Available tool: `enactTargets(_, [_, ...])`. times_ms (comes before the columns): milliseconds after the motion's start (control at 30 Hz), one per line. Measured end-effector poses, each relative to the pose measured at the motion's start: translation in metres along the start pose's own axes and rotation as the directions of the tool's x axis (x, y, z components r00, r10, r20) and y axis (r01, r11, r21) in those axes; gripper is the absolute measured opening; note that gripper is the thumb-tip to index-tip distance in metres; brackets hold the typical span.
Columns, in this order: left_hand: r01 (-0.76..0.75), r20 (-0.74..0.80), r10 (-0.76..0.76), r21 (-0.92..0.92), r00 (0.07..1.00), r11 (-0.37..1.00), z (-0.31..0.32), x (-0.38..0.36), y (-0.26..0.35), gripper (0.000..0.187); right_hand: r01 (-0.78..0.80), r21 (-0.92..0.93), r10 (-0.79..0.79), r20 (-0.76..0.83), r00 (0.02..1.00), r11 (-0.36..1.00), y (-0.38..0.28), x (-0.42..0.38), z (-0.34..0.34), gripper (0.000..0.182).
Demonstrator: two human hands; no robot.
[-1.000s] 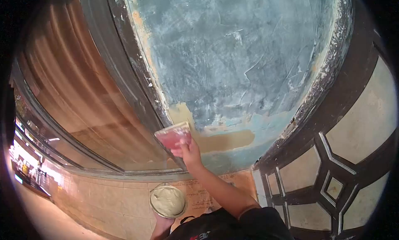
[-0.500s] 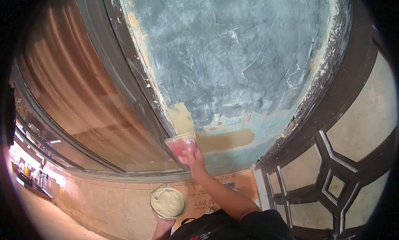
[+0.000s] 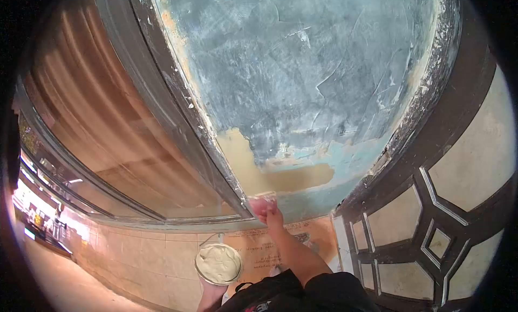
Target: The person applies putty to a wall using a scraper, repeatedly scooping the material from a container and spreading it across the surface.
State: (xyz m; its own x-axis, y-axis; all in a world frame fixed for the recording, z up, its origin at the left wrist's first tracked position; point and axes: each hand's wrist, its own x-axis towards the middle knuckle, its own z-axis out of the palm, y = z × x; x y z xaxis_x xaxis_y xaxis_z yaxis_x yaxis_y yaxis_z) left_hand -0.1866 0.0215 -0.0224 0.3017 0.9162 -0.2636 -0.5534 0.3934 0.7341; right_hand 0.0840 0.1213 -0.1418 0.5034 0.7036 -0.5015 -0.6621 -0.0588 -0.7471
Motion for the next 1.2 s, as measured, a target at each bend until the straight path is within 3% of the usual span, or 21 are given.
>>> enactTargets(33, [0.174, 0.029, -0.180, -0.434, 0.983, 0.884, 0.011, -0.003, 0.008, 0.055, -0.001, 0.003, 0.001, -0.002, 1.000, 1.000, 0.014, 0.008, -0.018, 0.027])
enactTargets(67, [0.179, 0.032, -0.183, -0.431, 0.983, 0.884, 0.003, -0.002, 0.004, 0.055, 0.032, -0.040, -0.031, 0.028, 0.999, 0.999, 0.028, 0.021, -0.036, 0.026])
enactTargets(100, [-0.079, 0.051, 0.071, 0.168, 0.996, 0.983, -0.007, -0.001, -0.003, 0.053, 0.067, -0.083, -0.062, 0.057, 0.996, 0.994, 0.028, 0.023, -0.041, 0.025])
enactTargets(133, [-0.336, 0.212, 0.263, 0.677, 0.941, 0.655, -0.018, 0.000, -0.011, 0.051, 0.070, -0.083, -0.065, 0.052, 0.997, 0.994, 0.029, 0.026, -0.044, 0.025])
enactTargets(167, [-0.334, 0.215, 0.257, 0.675, 0.942, 0.658, -0.015, 0.000, -0.012, 0.051, 0.142, -0.194, -0.135, 0.046, 0.990, 0.971, 0.020, 0.020, -0.040, 0.024])
enactTargets(233, [-0.166, 0.137, 0.129, 0.306, 0.982, 0.937, 0.000, 0.003, -0.010, 0.048, 0.211, -0.307, -0.208, 0.045, 0.977, 0.928, 0.000, 0.009, -0.031, 0.023])
enactTargets(267, [0.069, 0.059, -0.058, -0.206, 0.997, 0.976, 0.012, 0.003, -0.006, 0.046, 0.373, -0.459, -0.376, 0.089, 0.922, 0.806, -0.012, 0.004, -0.025, 0.023])
enactTargets(433, [0.093, 0.089, -0.068, -0.319, 0.994, 0.943, 0.039, 0.008, -0.005, 0.042, 0.519, -0.738, -0.670, 0.123, 0.733, 0.432, -0.091, -0.006, -0.004, 0.029])
enactTargets(500, [-0.285, 0.215, 0.210, 0.421, 0.954, 0.861, 0.066, 0.001, 0.003, 0.041, 0.552, -0.702, -0.747, 0.043, 0.664, 0.450, -0.115, 0.011, -0.027, 0.034])
enactTargets(533, [0.033, 0.117, -0.012, -0.176, 0.993, 0.984, 0.043, 0.008, -0.011, 0.041, 0.615, -0.648, -0.798, 0.018, 0.603, 0.450, -0.125, 0.012, -0.042, 0.035])
enactTargets(567, [0.032, 0.120, -0.010, -0.177, 0.993, 0.984, 0.051, 0.008, -0.009, 0.041, 0.674, -0.593, -0.842, -0.014, 0.539, 0.441, -0.140, 0.011, -0.058, 0.036])
enactTargets(667, [0.176, 0.156, -0.123, -0.397, 0.980, 0.901, 0.074, 0.005, -0.006, 0.042, 0.407, -0.662, -0.697, -0.250, 0.672, 0.629, -0.139, 0.046, -0.163, 0.034])
enactTargets(700, [0.084, 0.186, -0.045, -0.211, 0.982, 0.974, 0.075, 0.005, -0.010, 0.043, 0.223, -0.677, -0.585, -0.368, 0.722, 0.701, -0.138, 0.046, -0.188, 0.033])
enactTargets(833, [-0.158, 0.153, 0.113, 0.326, 0.982, 0.932, 0.079, 0.014, -0.028, 0.058, 0.322, -0.326, -0.428, -0.340, 0.838, 0.889, -0.129, 0.005, -0.245, 0.028])
enactTargets(900, [-0.037, 0.048, 0.029, 0.186, 0.998, 0.982, 0.092, 0.018, -0.035, 0.072, 0.249, -0.419, -0.370, -0.236, 0.898, 0.873, -0.125, -0.022, -0.248, 0.024])
enactTargets(967, [-0.464, 0.475, 0.211, 0.515, 0.855, 0.720, 0.121, 0.010, -0.023, 0.048, 0.212, -0.327, -0.295, -0.230, 0.927, 0.921, -0.131, -0.054, -0.224, 0.024])
enactTargets(1000, [-0.127, 0.337, 0.057, 0.189, 0.940, 0.974, 0.103, 0.018, -0.044, 0.050, 0.168, -0.233, -0.219, -0.217, 0.951, 0.958, -0.133, -0.069, -0.210, 0.024])
enactTargets(1100, [0.187, 0.341, -0.142, -0.104, 0.929, 0.977, 0.128, 0.024, -0.050, 0.053, 0.159, -0.202, -0.174, -0.056, 0.983, 0.966, -0.154, -0.097, -0.172, 0.026])
enactTargets(1133, [-0.123, 0.392, -0.007, 0.304, 0.920, 0.945, 0.136, 0.021, -0.053, 0.052, 0.155, -0.206, -0.169, -0.055, 0.984, 0.966, -0.158, -0.098, -0.166, 0.026])
enactTargets(1167, [0.297, 0.310, -0.225, -0.210, 0.924, 0.931, 0.142, 0.026, -0.059, 0.054, 0.195, -0.219, -0.191, 0.041, 0.981, 0.956, -0.162, -0.097, -0.162, 0.026])
enactTargets(1200, [0.277, 0.339, -0.201, -0.193, 0.919, 0.941, 0.149, 0.026, -0.063, 0.054, 0.237, -0.228, -0.210, 0.137, 0.968, 0.944, -0.169, -0.095, -0.158, 0.026])
